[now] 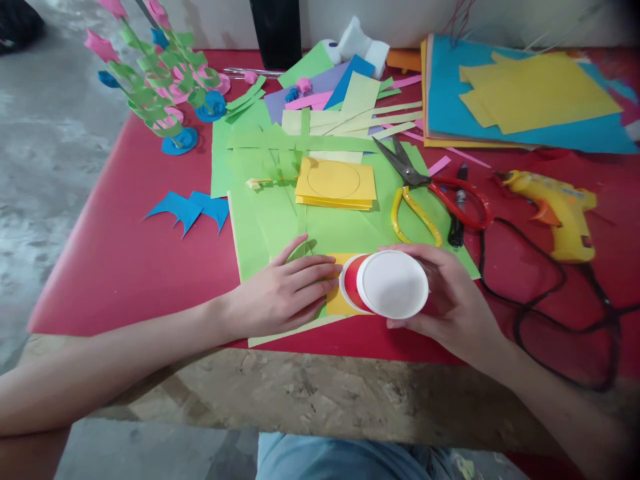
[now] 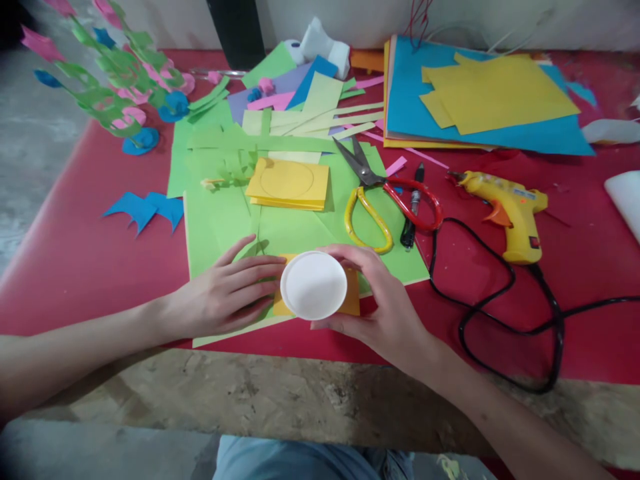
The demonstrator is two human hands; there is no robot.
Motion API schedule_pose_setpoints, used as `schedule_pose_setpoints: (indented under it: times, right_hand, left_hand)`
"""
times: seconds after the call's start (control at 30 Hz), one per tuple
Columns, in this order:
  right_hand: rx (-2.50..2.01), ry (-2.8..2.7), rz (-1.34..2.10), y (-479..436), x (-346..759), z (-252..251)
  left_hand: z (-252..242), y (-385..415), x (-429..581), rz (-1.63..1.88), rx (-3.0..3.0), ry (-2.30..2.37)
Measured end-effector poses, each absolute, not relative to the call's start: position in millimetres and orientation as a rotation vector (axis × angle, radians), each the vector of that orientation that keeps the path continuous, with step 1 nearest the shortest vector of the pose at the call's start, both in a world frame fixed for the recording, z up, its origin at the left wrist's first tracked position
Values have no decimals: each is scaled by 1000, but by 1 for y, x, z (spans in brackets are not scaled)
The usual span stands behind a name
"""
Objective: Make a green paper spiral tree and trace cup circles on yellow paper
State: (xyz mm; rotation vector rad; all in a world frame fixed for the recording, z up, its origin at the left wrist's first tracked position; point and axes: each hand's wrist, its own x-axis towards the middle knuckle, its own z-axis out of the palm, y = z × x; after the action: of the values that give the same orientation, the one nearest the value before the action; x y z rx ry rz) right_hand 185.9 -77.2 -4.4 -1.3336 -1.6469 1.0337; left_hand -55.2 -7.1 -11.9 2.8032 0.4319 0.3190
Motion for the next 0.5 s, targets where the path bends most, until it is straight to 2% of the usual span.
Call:
schedule_pose_setpoints:
  times: [0.33, 0.5]
  right_hand:
    - [-1321, -1702, 1017, -77, 187, -6]
    - [-1332, -1811, 848, -78, 189, -6]
  left_hand:
    - [-11, -8, -55, 302, 2789, 443]
    - [-11, -7, -56, 284, 2788, 440]
